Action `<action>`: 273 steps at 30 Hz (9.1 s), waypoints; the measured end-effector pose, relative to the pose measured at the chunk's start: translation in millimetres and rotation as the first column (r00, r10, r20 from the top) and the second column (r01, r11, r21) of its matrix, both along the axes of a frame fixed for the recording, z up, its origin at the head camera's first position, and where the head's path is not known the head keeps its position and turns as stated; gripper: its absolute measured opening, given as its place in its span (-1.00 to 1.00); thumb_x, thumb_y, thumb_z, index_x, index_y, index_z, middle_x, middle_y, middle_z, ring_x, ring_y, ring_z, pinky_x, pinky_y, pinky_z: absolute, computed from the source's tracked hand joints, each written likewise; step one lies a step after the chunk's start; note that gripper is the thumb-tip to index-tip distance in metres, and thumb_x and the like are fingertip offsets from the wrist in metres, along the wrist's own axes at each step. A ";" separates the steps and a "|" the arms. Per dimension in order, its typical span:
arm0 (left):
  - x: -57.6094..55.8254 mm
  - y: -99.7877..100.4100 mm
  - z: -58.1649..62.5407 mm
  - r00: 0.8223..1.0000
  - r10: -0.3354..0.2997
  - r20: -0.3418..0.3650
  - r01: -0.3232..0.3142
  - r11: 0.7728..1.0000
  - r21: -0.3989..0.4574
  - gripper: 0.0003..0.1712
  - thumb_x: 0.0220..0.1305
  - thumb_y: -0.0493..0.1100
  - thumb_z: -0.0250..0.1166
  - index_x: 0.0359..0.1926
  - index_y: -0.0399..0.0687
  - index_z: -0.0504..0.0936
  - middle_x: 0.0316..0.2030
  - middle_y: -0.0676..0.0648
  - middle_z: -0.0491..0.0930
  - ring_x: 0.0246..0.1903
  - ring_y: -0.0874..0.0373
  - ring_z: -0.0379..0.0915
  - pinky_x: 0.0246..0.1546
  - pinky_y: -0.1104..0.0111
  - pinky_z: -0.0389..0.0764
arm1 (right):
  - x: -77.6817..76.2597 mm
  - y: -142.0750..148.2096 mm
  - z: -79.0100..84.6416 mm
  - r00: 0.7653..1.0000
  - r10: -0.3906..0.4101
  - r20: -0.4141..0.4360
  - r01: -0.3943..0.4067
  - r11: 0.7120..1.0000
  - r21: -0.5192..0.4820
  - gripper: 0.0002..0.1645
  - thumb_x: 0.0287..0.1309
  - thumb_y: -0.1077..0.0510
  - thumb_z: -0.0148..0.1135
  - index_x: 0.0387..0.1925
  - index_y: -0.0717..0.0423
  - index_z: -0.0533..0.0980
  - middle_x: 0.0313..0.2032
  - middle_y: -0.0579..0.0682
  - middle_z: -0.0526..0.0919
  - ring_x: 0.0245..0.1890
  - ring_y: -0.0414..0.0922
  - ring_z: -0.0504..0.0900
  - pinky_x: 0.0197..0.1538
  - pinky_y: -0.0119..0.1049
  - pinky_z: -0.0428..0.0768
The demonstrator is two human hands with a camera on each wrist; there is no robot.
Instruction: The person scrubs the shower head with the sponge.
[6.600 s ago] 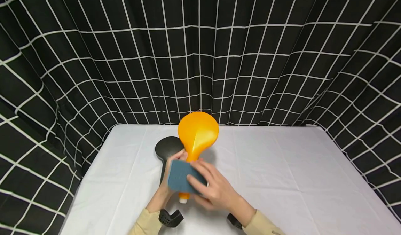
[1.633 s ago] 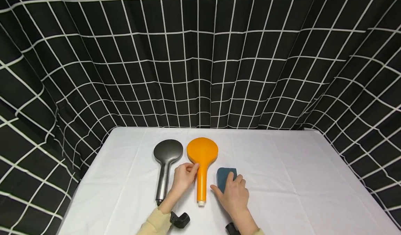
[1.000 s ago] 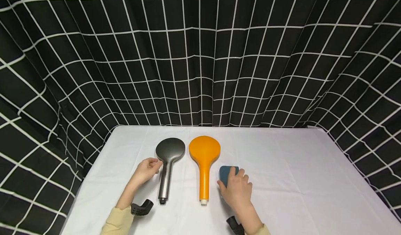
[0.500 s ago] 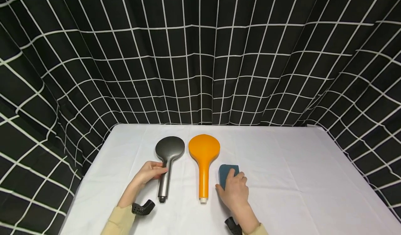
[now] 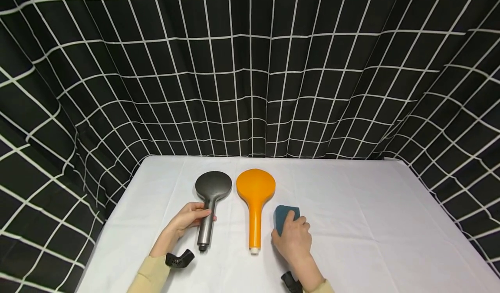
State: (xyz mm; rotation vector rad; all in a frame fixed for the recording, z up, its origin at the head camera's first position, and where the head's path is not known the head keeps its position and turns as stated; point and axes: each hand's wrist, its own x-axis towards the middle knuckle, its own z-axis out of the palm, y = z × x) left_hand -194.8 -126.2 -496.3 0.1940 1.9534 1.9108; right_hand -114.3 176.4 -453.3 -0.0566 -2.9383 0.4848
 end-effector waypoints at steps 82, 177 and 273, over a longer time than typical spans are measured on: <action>48.7 62.8 65.9 0.792 -0.083 -0.605 0.115 0.993 0.015 -0.64 0.19 -0.46 0.17 0.03 -0.54 0.46 -0.13 -0.38 0.54 -0.26 -0.17 0.56 -0.30 0.28 0.62 | -57.8 -55.9 56.3 0.410 0.675 -0.614 -0.622 0.699 0.354 -0.41 0.13 0.10 0.16 0.21 0.15 0.38 0.27 0.33 0.21 0.23 0.31 0.20 0.19 0.08 0.30; 37.3 67.4 42.3 0.907 -0.199 -0.372 0.409 0.629 0.661 -0.51 0.38 -0.47 -0.38 0.06 -0.31 0.46 -0.13 -0.07 0.58 -0.24 0.17 0.58 -0.18 0.42 0.56 | -77.1 -31.2 43.9 0.308 0.189 -0.933 -0.576 0.817 -0.025 -0.58 0.09 0.19 0.10 -0.02 0.30 0.51 0.14 0.44 0.28 0.13 0.40 0.22 0.22 0.03 0.25; 36.4 56.0 54.9 0.578 0.097 -0.811 -0.011 0.994 0.111 -0.51 0.12 -0.61 0.10 0.12 -0.63 0.31 -0.20 -0.38 0.49 -0.45 -0.10 0.47 -0.42 0.33 0.57 | -46.2 -13.9 61.4 0.891 0.013 -0.454 -0.386 0.547 -0.743 -0.59 0.35 0.29 -0.07 0.20 0.27 0.31 0.15 0.18 0.38 -0.02 -0.14 0.39 -0.06 -0.55 0.39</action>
